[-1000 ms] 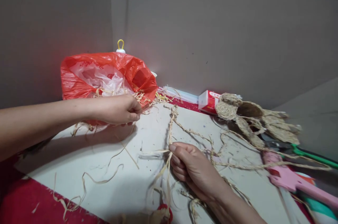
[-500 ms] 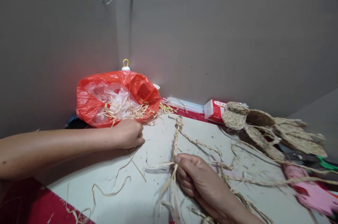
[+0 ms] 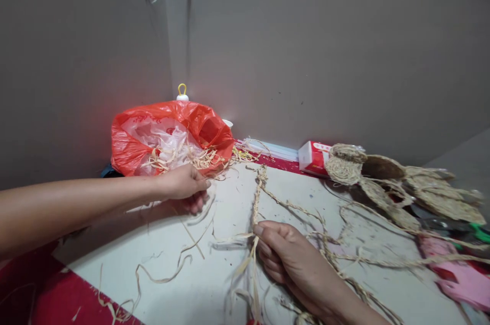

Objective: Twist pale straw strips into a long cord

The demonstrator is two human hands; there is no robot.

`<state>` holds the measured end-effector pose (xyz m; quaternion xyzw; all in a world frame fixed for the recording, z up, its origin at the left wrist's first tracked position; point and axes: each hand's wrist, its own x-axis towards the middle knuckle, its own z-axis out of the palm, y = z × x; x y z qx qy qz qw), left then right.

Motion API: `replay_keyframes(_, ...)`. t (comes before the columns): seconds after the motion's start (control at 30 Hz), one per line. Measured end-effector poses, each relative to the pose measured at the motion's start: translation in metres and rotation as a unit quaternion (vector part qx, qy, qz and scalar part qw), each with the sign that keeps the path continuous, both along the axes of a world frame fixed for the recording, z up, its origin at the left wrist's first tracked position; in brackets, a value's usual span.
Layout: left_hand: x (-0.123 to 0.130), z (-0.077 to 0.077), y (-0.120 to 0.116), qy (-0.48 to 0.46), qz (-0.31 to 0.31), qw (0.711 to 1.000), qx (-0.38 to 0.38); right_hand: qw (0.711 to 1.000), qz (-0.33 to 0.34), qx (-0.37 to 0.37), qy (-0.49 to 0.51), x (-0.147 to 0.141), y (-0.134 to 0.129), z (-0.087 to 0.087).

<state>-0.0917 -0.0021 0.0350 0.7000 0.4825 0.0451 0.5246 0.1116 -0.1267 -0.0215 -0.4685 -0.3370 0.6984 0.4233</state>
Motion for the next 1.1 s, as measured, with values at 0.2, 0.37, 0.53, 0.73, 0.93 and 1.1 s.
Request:
replay_keyframes(0.2,-0.015,0.016,-0.005,0.142,-0.273,0.824,0.476,1.000,0.000,0.001,-0.004,0.000,0.000,0.000)
replay_keyframes(0.37,-0.022,0.011,-0.015,0.059,-0.485,0.723,0.488,1.000,0.008,-0.002,0.001,0.000,0.001,-0.001)
replay_keyframes(0.53,-0.033,-0.001,-0.015,0.003,-0.503,0.753,0.424,1.000,0.009,0.006,-0.001,0.002,0.001,-0.002)
replay_keyframes(0.73,-0.026,-0.002,-0.014,0.028,-0.444,0.814,0.373,1.000,0.009,0.016,-0.002,0.001,0.001,0.003)
replay_keyframes(0.93,-0.003,0.010,-0.018,-0.018,-0.114,0.982,0.149,1.000,0.001,0.019,0.001,0.001,0.001,0.003)
replay_keyframes(1.1,0.010,0.020,-0.021,-0.061,-0.022,0.997,-0.044,1.000,0.009,0.016,0.003,0.001,0.001,0.001)
